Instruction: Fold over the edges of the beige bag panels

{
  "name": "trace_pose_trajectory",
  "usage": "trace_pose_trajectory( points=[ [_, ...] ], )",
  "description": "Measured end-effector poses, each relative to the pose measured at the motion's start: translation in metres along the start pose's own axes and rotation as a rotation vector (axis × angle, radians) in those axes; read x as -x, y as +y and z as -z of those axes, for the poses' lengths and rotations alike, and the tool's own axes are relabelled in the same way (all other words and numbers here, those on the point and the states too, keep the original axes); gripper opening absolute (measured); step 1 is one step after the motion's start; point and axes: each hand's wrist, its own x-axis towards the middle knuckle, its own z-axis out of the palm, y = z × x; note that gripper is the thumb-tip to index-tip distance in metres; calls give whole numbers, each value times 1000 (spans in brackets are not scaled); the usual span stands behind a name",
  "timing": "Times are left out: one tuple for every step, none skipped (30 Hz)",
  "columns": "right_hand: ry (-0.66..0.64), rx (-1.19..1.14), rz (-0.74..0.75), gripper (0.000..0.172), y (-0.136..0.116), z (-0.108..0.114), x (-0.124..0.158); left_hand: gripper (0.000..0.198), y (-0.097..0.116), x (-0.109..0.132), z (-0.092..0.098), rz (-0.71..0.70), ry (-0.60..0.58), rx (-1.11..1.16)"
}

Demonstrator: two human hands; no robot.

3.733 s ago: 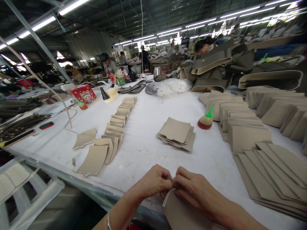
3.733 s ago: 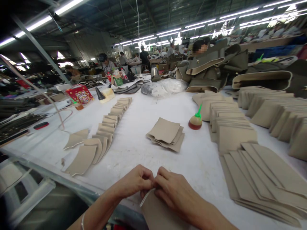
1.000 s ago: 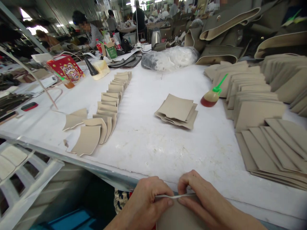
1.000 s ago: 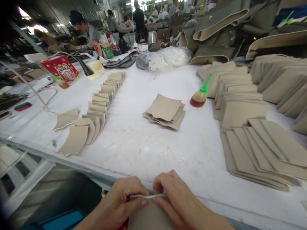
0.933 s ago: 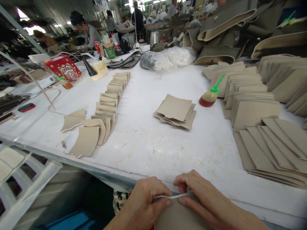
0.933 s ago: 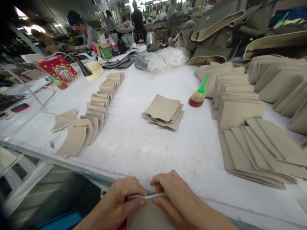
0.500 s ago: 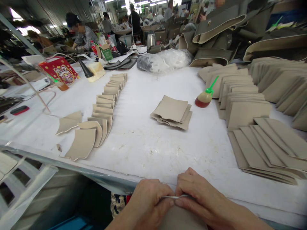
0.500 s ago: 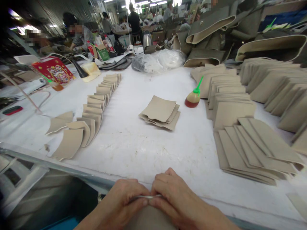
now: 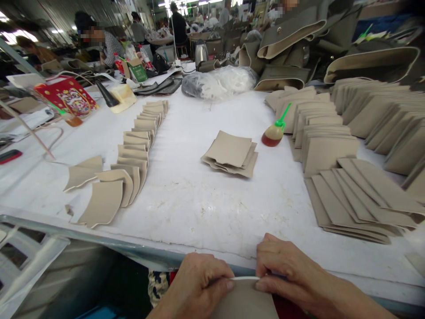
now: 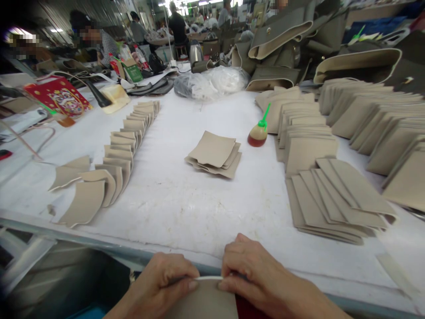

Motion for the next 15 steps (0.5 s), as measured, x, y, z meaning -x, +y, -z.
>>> trace_pose_trajectory(
  points=[
    [3, 1, 3, 40, 0, -1, -1, 28, 1, 0, 0, 4, -4, -3],
    [5, 0, 4, 41, 0, -1, -1, 28, 1, 0, 1, 9, -11, -8],
    [6, -3, 2, 42, 0, -2, -2, 28, 2, 0, 1, 12, -18, -8],
    [8, -9, -5, 42, 0, -3, -2, 29, 2, 0, 1, 18, -21, 1],
    [14, -19, -16, 41, 1, -5, -2, 29, 2, 0, 1, 23, -21, 14],
    [23, -33, -31, 38, 3, -6, -2, 29, 2, 0, 1, 28, -19, 25],
    [31, -50, -52, 34, 4, -7, -1, 28, 2, 0, 2, 29, -12, 32],
    [36, -66, -79, 28, 5, -7, 0, 28, 1, 1, 2, 28, -6, 32],
    [37, -81, -104, 23, 6, -8, 1, 27, 1, 1, 2, 21, -2, 24],
    [34, -92, -128, 18, 7, -8, 2, 27, 1, 1, 2, 10, 3, 7],
    [26, -103, -150, 15, 7, -7, 4, 26, 0, 2, 2, -3, 6, -13],
    [18, -113, -173, 14, 7, -6, 5, 26, 0, 2, 2, -16, 13, -34],
    [10, -122, -197, 14, 6, -5, 6, 25, 0, 3, 2, -31, 25, -53],
    [2, -129, -216, 15, 5, -4, 6, 25, 0, 4, 2, -48, 39, -71],
    [-4, -129, -230, 17, 5, -3, 7, 25, 0, 4, 2, -67, 54, -84]
  ],
)
